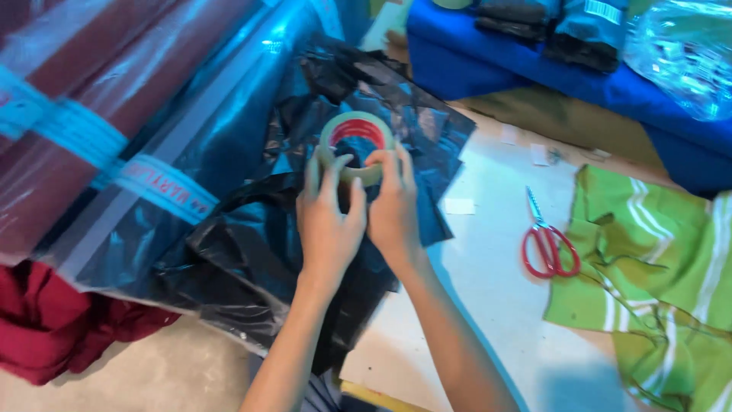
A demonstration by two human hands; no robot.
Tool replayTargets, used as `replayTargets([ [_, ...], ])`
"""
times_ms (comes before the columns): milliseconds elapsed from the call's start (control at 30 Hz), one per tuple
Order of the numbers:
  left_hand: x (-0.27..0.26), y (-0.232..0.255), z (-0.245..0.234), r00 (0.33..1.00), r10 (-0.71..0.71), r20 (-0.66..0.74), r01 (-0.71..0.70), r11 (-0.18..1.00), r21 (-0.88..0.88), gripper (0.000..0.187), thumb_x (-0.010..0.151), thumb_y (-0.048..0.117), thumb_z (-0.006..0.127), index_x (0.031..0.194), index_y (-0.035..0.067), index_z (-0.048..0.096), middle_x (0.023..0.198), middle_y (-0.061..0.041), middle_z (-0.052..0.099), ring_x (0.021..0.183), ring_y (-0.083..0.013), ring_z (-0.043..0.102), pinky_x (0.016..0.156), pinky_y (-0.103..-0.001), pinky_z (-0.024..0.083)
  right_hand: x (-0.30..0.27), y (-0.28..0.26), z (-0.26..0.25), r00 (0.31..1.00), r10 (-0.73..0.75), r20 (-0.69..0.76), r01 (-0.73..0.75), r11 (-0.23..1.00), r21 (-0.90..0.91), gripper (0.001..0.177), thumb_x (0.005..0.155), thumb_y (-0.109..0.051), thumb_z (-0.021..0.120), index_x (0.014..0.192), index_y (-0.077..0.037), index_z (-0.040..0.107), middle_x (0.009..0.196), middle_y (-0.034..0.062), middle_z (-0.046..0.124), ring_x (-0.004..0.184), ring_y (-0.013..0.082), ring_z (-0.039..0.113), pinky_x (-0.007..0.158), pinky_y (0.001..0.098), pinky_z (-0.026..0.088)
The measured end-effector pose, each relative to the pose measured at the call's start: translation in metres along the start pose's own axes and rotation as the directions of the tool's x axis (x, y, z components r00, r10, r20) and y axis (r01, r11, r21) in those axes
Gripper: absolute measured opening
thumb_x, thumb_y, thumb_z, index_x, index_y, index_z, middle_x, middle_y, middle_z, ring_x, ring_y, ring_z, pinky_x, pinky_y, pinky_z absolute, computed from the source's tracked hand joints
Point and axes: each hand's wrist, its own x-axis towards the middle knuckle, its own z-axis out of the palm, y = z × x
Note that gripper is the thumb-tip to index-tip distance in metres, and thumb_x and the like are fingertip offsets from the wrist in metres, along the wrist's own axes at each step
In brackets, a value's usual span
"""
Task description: The person places a barcode label on a black plastic bag and sets it aside. They then use red-handled scissors to cut a piece of green and white striped fabric along a marked line on a wooden table.
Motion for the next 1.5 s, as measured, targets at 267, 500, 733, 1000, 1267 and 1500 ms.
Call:
replayTargets([
  [267, -0.017, -0.093, 0.000, 0.979, -0.180, 0.097, 0.160, 0.969, 0.188, 0.039, 0.103, 0.033, 0.058, 0.134, 0.012, 0.062, 0.150, -0.027, 0.046, 0.123, -0.0451, 0.062, 0.099, -0.057, 0.050, -0.022, 0.002, 0.075, 0.952, 0.110, 0.286, -0.046, 0.974, -0.220, 0.033, 0.095, 0.018, 0.058, 0.120, -0.003, 0.058, 0.136, 0.0271, 0.054, 0.122, 0.0513, 0.058, 0.104, 0.0544, 0.051],
  [500, -0.012, -0.069, -0.005, 0.995, -0.015, 0.097, -0.006, 0.976, 0.217, 0.032, 0.104, 0.020, 0.059, 0.132, 0.005, 0.067, 0.150, -0.026, 0.046, 0.142, -0.0419, 0.045, 0.105, -0.054, 0.047, -0.002, -0.035, 0.040, 0.909, 0.128, 0.396, -0.071, 0.985, -0.157, 0.046, 0.090, 0.021, 0.061, 0.127, -0.003, 0.052, 0.144, 0.0339, 0.048, 0.119, 0.0516, 0.060, 0.101, 0.0523, 0.053],
  [733, -0.015, -0.077, 0.000, 0.992, -0.039, 0.118, 0.010, 0.971, 0.238, 0.034, 0.106, 0.025, 0.055, 0.133, 0.007, 0.066, 0.150, -0.021, 0.051, 0.147, -0.0371, 0.040, 0.113, -0.055, 0.041, -0.010, 0.000, 0.056, 0.918, 0.128, 0.375, -0.093, 0.989, -0.111, 0.053, 0.089, 0.014, 0.072, 0.129, -0.014, 0.050, 0.144, 0.0208, 0.051, 0.123, 0.0388, 0.063, 0.104, 0.0412, 0.052],
  [1000, -0.012, -0.037, -0.009, 0.999, 0.003, 0.050, -0.013, 0.977, 0.212, 0.044, 0.103, 0.026, 0.059, 0.142, 0.006, 0.059, 0.149, -0.024, 0.050, 0.146, -0.0430, 0.040, 0.111, -0.068, 0.032, -0.004, 0.017, 0.028, 0.952, -0.035, 0.305, 0.070, 0.992, -0.105, 0.044, 0.092, 0.002, 0.069, 0.133, -0.011, 0.060, 0.133, 0.0141, 0.064, 0.121, 0.0415, 0.064, 0.104, 0.0479, 0.051],
  [1267, -0.057, 0.083, 0.115, 0.945, 0.307, 0.110, -0.282, 0.940, -0.193, 0.023, 0.093, 0.029, 0.067, 0.113, 0.017, 0.070, 0.118, -0.005, 0.063, 0.117, -0.0296, 0.062, 0.094, -0.046, 0.050, -0.049, 0.106, -0.182, 0.994, -0.064, -0.084, 0.014, 0.866, -0.499, 0.023, 0.091, -0.019, 0.082, 0.109, -0.016, 0.067, 0.105, 0.0031, 0.065, 0.103, 0.0314, 0.068, 0.090, 0.0426, 0.053],
  [1500, -0.148, 0.157, 0.266, 0.755, 0.515, 0.405, -0.460, 0.857, -0.232, 0.040, 0.091, 0.033, 0.065, 0.124, 0.012, 0.069, 0.129, -0.021, 0.063, 0.128, -0.0409, 0.059, 0.101, -0.050, 0.045, -0.123, 0.180, -0.295, 0.852, 0.405, -0.331, -0.481, 0.359, -0.800, 0.071, 0.083, -0.022, 0.082, 0.143, 0.004, 0.055, 0.132, 0.0286, 0.057, 0.124, 0.0486, 0.056, 0.095, 0.0594, 0.051],
])
